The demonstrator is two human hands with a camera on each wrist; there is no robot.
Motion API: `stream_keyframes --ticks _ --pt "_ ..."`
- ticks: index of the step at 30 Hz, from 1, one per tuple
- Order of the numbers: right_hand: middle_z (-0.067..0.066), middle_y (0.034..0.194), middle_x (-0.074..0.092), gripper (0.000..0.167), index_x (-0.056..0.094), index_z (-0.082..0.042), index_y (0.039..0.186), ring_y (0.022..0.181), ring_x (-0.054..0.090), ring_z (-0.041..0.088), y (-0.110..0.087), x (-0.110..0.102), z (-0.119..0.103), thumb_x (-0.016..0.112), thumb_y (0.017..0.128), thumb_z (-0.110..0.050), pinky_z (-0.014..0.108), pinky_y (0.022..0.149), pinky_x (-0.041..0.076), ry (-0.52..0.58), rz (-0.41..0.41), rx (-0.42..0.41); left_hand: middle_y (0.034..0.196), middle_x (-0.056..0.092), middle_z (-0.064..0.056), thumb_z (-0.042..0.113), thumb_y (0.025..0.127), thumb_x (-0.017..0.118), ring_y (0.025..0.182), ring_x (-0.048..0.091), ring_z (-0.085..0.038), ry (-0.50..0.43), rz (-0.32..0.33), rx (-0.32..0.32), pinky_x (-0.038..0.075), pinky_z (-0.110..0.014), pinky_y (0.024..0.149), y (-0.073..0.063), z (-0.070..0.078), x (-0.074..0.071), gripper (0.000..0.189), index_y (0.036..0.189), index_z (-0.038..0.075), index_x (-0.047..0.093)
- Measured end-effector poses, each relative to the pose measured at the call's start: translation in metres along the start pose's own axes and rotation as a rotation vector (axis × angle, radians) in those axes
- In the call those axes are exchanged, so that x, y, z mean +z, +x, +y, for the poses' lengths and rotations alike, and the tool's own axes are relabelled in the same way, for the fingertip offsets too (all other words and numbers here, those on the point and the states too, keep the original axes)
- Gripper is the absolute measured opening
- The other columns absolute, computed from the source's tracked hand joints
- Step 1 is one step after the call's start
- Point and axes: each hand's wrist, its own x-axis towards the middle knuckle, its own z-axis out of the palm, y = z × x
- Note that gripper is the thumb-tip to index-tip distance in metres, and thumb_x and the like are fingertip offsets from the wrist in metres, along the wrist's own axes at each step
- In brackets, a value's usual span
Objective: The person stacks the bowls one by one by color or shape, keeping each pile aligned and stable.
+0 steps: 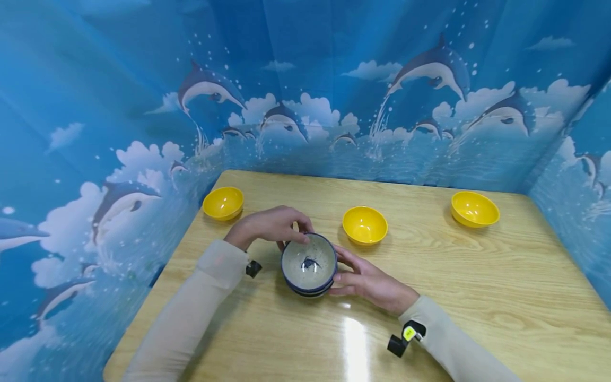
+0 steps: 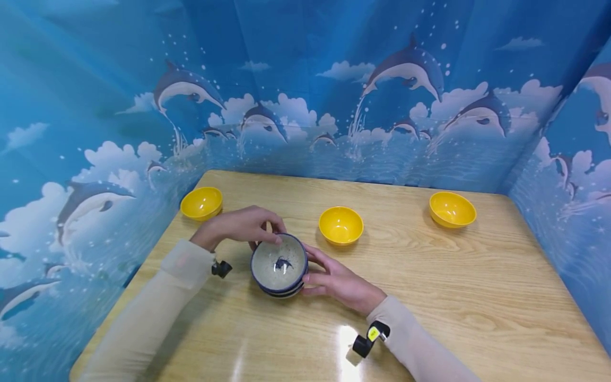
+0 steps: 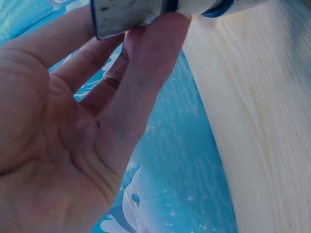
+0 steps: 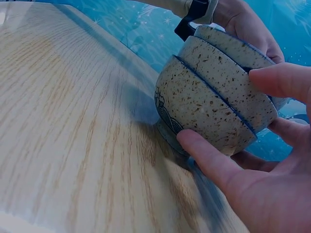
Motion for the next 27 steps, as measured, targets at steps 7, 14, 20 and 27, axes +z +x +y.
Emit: stream_keyframes --ticks 7,14,20,27 --pt "0.019 0.183 0.007 0.087 0.011 -0.022 0.177 0.15 0.051 0.039 0.0002 -0.0017 0.0018 0.063 0.108 -0.013 0.056 0.119 0.053 0.005 -0.002 -0.003 0.123 0.076 0.0 0.024 0.105 0.075 0.091 0.072 -0.018 0.012 0.02 -0.032 0.068 -0.031 0.066 0.0063 -0.0026 0.0023 0.019 0.122 0.021 0.082" --pt "0.014 0.183 0.006 0.085 0.013 -0.024 0.177 0.152 0.048 0.039 0.0002 -0.0017 0.0012 0.062 0.109 -0.012 0.055 0.119 0.053 0.004 0.001 0.008 0.124 0.075 -0.002 0.025 0.105 0.075 0.069 0.071 -0.016 0.049 0.016 -0.052 0.069 -0.04 0.071 0.006 0.0013 0.002 0.025 0.128 0.019 0.082" --pt "0.014 0.183 0.006 0.084 0.013 -0.024 0.177 0.153 0.048 0.039 -0.0003 -0.0015 0.0008 0.061 0.109 -0.012 0.054 0.119 0.053 0.001 -0.003 0.003 0.13 0.075 -0.006 0.023 0.106 0.074 0.063 0.071 -0.015 0.074 0.015 -0.064 0.069 -0.038 0.068 0.0054 0.0057 0.0013 0.026 0.13 0.017 0.082" --pt "0.018 0.183 0.005 0.085 0.011 -0.02 0.177 0.155 0.045 0.041 0.0 -0.0014 0.0004 0.062 0.109 -0.013 0.056 0.12 0.052 0.002 -0.013 -0.005 0.122 0.076 -0.003 0.026 0.106 0.074 0.074 0.07 -0.016 0.066 0.003 -0.073 0.066 -0.03 0.064 0.005 0.0023 0.0013 0.026 0.13 0.018 0.081"
